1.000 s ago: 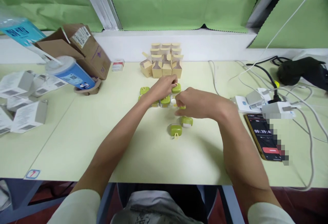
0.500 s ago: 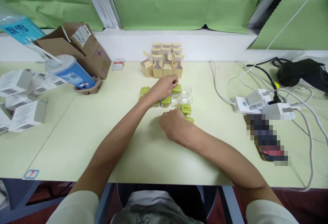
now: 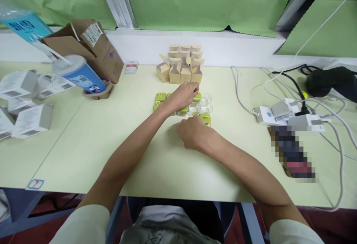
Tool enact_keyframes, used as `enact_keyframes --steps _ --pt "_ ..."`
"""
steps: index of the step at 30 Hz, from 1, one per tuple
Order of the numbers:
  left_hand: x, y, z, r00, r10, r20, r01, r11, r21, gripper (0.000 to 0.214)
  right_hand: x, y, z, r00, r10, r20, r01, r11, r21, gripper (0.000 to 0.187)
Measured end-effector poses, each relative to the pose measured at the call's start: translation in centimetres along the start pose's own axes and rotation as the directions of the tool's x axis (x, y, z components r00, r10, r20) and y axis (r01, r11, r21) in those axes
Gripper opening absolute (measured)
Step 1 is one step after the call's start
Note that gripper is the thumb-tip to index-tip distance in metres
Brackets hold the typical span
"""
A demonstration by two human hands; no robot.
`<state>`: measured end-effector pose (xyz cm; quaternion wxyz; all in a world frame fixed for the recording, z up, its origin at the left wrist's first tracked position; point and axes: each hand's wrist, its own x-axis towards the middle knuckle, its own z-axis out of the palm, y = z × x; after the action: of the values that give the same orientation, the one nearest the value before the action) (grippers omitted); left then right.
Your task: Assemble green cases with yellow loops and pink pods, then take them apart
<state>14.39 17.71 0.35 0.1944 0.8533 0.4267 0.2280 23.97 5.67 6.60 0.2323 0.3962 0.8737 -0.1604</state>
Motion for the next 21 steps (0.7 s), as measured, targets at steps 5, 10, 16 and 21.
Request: enact_keyframes --steps 5,10,16,21 --pt "-0.2 0.1 -0.2 1.000 -0.029 0.010 0.028 0.998 0.049 0.017 -1.9 1.6 -1.9 0.999 0.037 0.029 -0.036 0.998 -0.046 0.026" --pt "-0.5 0.2 -0.8 0.998 -0.038 0.058 0.038 0.999 0.003 0.012 -4.6 7.0 -3.5 0.946 0.161 -0.282 -0.142 0.986 0.086 0.033" --pt "-0.5 -0.5 -0.5 0.995 -0.040 0.091 0.037 0.999 0.038 0.024 -5.3 11.1 -3.6 0.820 0.329 -0.468 -0.262 0.943 0.205 0.037" --pt "-0.4 -0.8 -0.4 0.996 0.005 0.087 -0.008 0.999 0.038 0.023 -4.0 11.5 -3.3 0.859 0.230 -0.458 -0.161 0.970 0.184 0.041"
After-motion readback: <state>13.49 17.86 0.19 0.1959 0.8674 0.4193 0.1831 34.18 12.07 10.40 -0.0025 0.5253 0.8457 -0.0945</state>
